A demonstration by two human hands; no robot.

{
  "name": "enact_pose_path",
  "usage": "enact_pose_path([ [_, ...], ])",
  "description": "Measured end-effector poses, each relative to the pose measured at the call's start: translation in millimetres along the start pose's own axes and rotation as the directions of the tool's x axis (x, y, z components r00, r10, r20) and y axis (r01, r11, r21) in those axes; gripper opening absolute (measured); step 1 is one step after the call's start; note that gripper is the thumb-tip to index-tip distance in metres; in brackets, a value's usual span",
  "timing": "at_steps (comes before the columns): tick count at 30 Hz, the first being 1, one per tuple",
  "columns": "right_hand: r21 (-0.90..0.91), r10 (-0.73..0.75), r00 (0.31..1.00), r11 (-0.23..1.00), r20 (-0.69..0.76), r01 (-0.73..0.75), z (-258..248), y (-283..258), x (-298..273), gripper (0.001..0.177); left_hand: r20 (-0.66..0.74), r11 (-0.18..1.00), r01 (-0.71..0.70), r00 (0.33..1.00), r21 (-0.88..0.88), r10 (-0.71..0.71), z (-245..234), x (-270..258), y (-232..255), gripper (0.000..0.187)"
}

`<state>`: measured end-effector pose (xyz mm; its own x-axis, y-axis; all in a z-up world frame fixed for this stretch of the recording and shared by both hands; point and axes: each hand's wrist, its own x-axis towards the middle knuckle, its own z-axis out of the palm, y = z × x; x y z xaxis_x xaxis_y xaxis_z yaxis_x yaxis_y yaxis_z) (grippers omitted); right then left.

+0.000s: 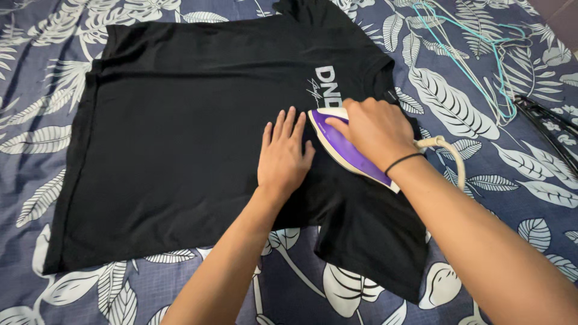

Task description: The person irons a black t-shirt laid on a bed with a purple and white iron. They repeatedly smooth the fabric, adjust the shirt's position, and continue ironing different sections until the end of the clip.

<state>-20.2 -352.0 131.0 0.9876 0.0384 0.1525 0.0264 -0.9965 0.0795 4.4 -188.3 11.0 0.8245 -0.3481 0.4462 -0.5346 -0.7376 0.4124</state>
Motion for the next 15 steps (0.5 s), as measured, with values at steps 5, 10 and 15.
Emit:
enact_pose_path([
  [5, -0.002, 0.000, 0.995, 1.000, -0.096, 0.000, 18, 6, 26, 0.049, 0.028, 1.000, -0.022, 0.999, 0.016, 0.021, 4, 4, 5, 0.062],
  [10, -0.032, -0.015, 0.983, 0.999, -0.184, 0.009, 37, 25, 61, 0.046, 0.032, 1.000, -0.013, 0.999, 0.022, 0.013, 2, 3, 6, 0.062],
  [15, -0.048, 0.045, 0.979, 0.997, -0.199, -0.056, 46, 51, 86, 0.045, 0.028, 1.000, -0.003, 1.000, -0.002, 0.003, -1, 3, 7, 0.062],
])
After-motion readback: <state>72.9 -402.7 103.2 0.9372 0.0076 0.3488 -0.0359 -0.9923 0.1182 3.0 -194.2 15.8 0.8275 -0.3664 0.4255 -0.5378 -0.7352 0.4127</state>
